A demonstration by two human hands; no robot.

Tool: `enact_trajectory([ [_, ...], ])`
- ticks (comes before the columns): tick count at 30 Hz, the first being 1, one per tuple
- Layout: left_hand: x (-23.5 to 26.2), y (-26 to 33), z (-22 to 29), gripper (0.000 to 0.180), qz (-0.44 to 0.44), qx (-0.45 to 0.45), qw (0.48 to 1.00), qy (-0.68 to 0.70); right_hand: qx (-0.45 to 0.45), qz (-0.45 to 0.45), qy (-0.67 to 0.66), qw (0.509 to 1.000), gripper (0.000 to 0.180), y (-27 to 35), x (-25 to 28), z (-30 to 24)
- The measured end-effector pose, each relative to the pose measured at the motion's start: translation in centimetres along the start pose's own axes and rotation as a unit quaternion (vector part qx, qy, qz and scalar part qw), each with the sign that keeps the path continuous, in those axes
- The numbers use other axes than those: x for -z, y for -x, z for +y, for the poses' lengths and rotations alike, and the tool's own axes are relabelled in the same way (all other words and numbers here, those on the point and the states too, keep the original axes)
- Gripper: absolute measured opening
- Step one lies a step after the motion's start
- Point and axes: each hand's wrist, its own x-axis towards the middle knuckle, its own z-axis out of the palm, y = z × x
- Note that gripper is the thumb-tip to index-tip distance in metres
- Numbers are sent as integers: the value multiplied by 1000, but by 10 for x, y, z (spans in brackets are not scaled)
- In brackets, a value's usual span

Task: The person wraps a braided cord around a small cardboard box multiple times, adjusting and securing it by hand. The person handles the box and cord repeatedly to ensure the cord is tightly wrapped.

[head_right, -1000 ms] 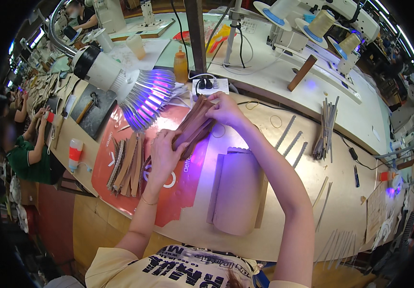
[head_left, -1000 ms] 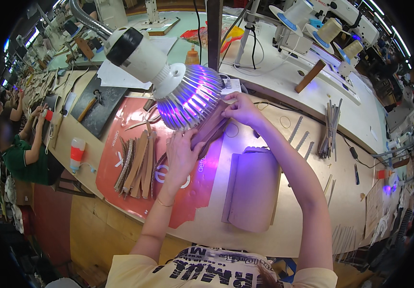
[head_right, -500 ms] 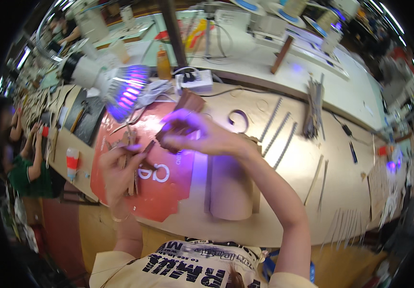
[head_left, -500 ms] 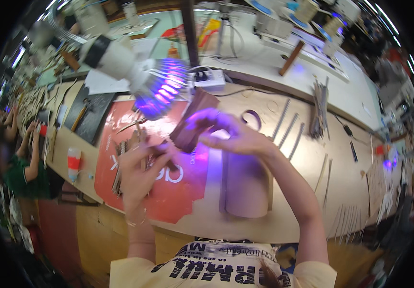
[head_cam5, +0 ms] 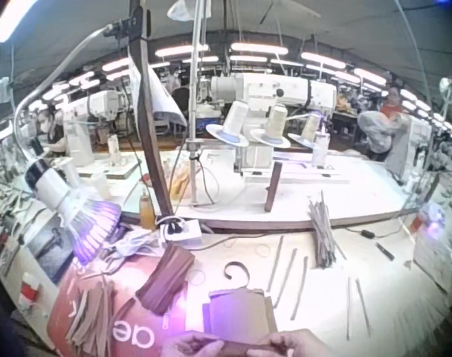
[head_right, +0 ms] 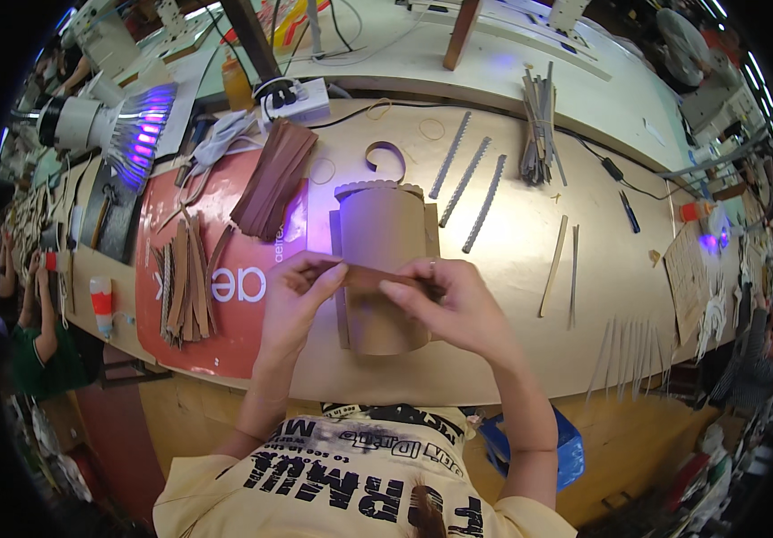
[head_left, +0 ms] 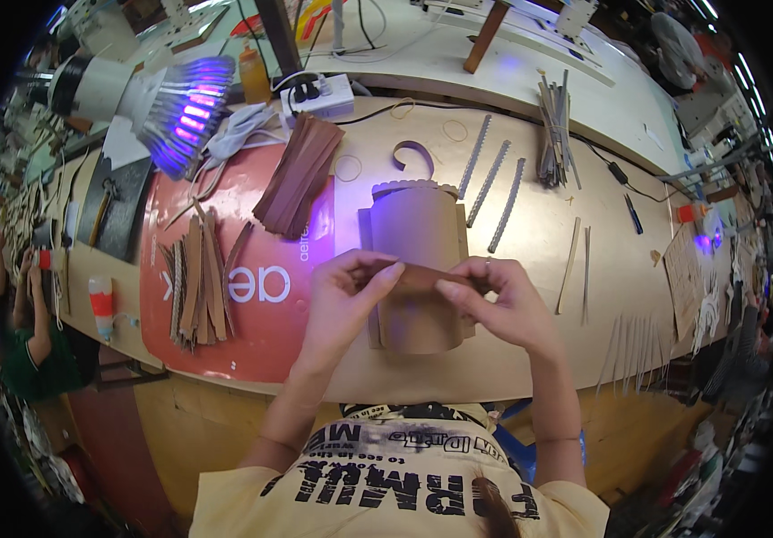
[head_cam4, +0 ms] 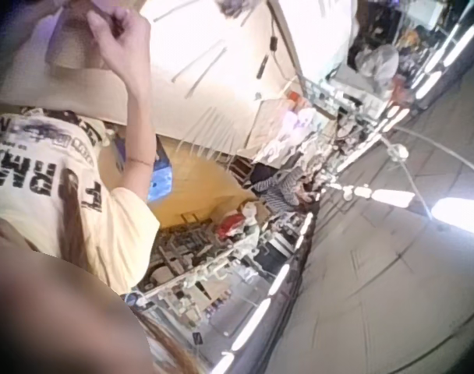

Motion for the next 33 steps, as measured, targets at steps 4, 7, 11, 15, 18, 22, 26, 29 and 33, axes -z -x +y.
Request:
enact_trajectory([
  [4, 0, -19, -24, 15, 5, 17, 1000, -7, -75, 22, 65, 995, 28, -4, 20, 16],
  [7, 3, -22, -33, 15, 23, 12, 999, -33, -95, 33, 88, 991, 31, -17, 24, 26],
  [11, 9, -19, -38, 18, 56, 12, 996, -65, -115, 15, 92, 989, 34, -23, 30, 40],
  [15, 21, -20, -39, 21, 18, 106, 994, 1, -99, 39, 73, 992, 34, -23, 39, 63],
  [18, 32, -24, -40, 19, 1, 164, 982, 93, -83, 171, 106, 976, 34, -18, 51, 82],
  [22, 35, -21, -45, 17, -15, 140, 989, 37, -102, 338, 167, 920, 35, -13, 80, 106],
  [26, 33, -19, -49, 16, -4, 131, 987, 92, -108, 397, 148, 899, 43, -23, 100, 127],
  [29, 34, -19, -51, 13, 22, 142, 973, 178, -105, 402, 140, 899, 45, -43, 104, 136],
  [33, 37, -17, -54, 13, 5, 135, 977, 166, -88, 422, 201, 879, 58, -72, 98, 133],
])
